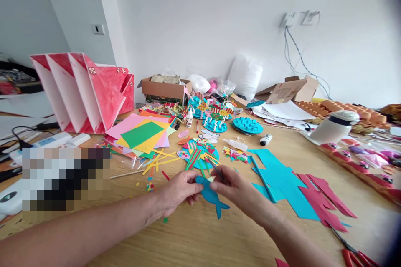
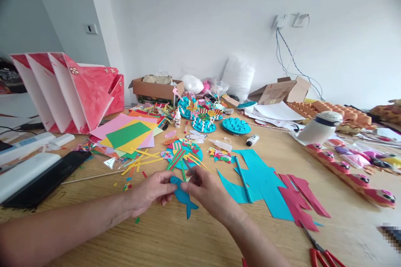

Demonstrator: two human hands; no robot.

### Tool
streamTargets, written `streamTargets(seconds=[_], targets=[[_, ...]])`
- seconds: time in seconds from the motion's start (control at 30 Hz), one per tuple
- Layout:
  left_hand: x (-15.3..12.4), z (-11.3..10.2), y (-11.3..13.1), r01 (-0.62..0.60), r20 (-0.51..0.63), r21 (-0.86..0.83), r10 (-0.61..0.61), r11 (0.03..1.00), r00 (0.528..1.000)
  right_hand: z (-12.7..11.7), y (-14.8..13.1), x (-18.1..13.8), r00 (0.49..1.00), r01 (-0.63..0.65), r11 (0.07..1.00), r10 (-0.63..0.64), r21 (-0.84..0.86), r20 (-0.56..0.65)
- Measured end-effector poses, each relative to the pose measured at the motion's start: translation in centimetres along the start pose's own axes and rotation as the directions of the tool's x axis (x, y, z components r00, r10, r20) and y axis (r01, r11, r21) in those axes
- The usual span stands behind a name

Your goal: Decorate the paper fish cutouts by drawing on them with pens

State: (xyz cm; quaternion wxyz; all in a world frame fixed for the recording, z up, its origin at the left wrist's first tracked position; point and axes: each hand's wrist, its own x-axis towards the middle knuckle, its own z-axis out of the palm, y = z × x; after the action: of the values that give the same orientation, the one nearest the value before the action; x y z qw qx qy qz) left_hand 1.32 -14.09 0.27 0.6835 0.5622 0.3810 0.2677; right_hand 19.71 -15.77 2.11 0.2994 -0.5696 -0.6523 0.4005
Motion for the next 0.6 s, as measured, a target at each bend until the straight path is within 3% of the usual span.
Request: streamTargets(seconds=[0.07,0.13,0.27,0.4,0.47,0.57,0.6], targets=[[-0.2,-0.6,0.0,-0.018,-0.029,0.044,0.019,0.999,0.999,-1.2,0.4,0.9,0.990,0.024,0.992,-0.040,-0.120,-0.134],[-0.7,-1.1,-0.2,-0.015,-0.046,0.121,0.021,0.993,0.999,-2.5,1.2,2.4,0.968,-0.029,0.958,-0.043,-0.284,-0.246],[-2.2,-1.3,-1.3,-0.006,-0.024,0.332,0.015,0.943,1.000,-4.3,2.2,6.5,0.957,-0.095,0.909,-0.029,-0.407,-0.287],[-3.3,-1.4,-2.6,-0.263,0.050,0.536,0.281,0.802,0.958,-4.6,1.8,10.8,0.956,-0.127,0.812,-0.054,-0.570,-0.289],[-3.2,-1.7,-3.4,-0.443,0.145,0.592,0.452,0.674,0.880,-4.4,1.5,13.1,0.955,-0.150,0.750,-0.059,-0.645,-0.291],[-2.8,-2.3,-4.7,-0.577,0.350,0.564,0.461,0.591,0.815,-4.1,1.6,16.6,0.965,-0.169,0.665,-0.038,-0.727,-0.259],[-2.7,-2.5,-5.2,-0.569,0.368,0.576,0.435,0.587,0.822,-4.0,1.7,17.7,0.969,-0.173,0.638,-0.025,-0.750,-0.245]])
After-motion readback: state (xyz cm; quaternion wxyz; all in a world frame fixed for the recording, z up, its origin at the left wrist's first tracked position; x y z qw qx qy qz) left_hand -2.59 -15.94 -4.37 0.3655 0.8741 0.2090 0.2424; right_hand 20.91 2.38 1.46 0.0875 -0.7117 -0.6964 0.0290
